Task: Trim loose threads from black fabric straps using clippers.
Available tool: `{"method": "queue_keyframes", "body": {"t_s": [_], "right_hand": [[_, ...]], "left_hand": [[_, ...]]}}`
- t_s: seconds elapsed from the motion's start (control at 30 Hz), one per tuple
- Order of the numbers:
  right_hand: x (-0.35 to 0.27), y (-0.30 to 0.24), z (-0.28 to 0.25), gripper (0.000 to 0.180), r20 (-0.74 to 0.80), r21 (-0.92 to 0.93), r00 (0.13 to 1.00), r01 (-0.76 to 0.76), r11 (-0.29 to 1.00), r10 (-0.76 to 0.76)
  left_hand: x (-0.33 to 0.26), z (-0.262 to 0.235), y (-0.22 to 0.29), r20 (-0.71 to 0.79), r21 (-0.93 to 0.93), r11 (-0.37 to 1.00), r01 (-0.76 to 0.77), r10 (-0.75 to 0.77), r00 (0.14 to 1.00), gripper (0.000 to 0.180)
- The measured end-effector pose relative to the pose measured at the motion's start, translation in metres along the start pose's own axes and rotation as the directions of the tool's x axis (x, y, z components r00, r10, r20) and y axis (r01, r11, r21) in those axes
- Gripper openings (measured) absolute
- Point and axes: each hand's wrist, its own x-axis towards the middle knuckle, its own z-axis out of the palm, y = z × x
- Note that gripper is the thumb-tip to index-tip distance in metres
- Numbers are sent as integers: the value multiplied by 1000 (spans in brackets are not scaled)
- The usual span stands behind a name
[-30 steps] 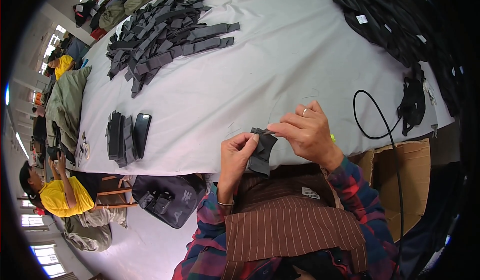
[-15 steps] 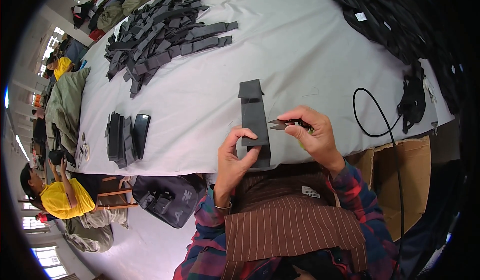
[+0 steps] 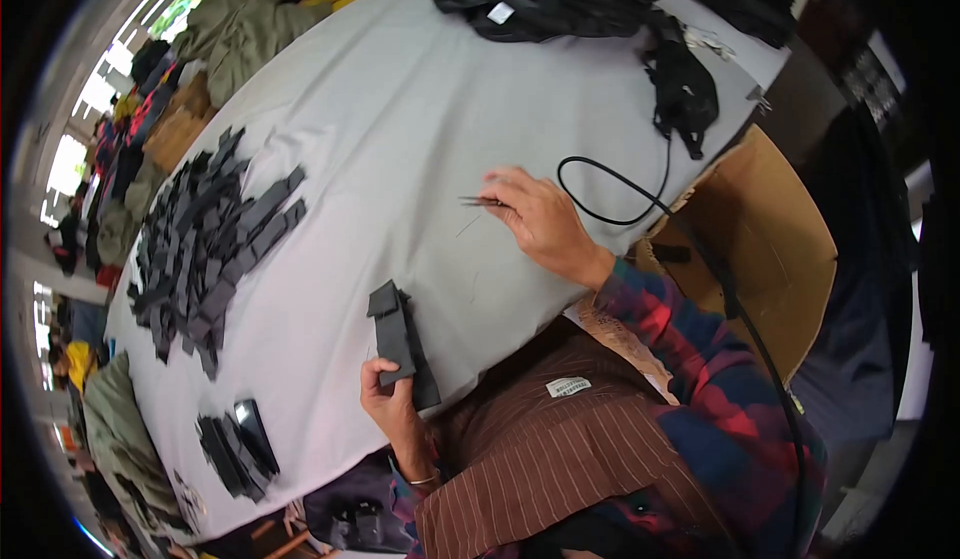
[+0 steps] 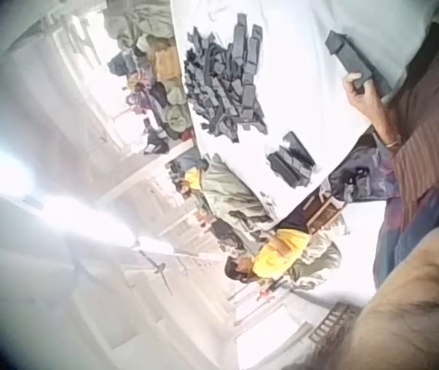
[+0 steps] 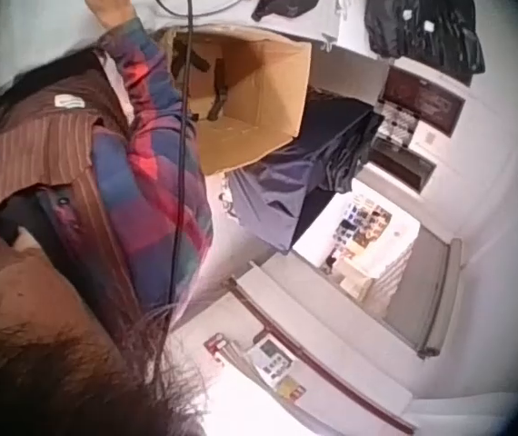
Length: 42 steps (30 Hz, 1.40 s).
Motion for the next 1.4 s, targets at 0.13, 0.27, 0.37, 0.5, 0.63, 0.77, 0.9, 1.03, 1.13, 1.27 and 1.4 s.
{"method": "queue_keyframes", "body": {"t_s": [0.13,0.27,0.37,0.5,0.63,0.77,0.9,1.03,1.13,1.27,1.4], "right_hand": [[2,17,-54,7,-32,64,965,-256,964,259],[-24,56,-136,18,-401,-207,908,-217,954,119],[-44,58,-215,25,-591,464,536,-385,798,603],[-64,80,-282,16,-786,616,93,16,788,612],[-31,114,-270,14,-881,472,1,86,878,473],[66,199,-220,20,-750,610,180,-185,770,637],[73,307,-181,45,-594,534,243,-594,602,767],[65,292,-167,76,-532,-10,103,-993,116,841],[50,305,-177,69,-450,-204,233,-967,155,862],[59,333,-181,34,-489,-439,501,-849,295,714],[73,355,-187,33,-510,-511,507,-828,230,695]], "left_hand": [[2,-8,-2,-29,-47,999,19,-20,999,21],[5,-7,-1,-35,-14,1000,-3,3,999,16],[8,-5,1,-36,15,1000,-3,3,999,16],[11,-1,1,-10,26,999,-23,24,1000,16],[14,14,10,-17,68,998,12,-11,1000,17],[11,15,21,-29,119,993,11,-7,1000,16],[8,7,16,-62,148,989,-13,22,998,15],[0,2,12,-100,184,983,13,6,995,17],[2,6,14,-105,249,968,34,-8,994,16],[13,14,15,-82,372,928,-1,34,996,15],[17,32,21,-59,287,956,65,-50,997,16]]}}
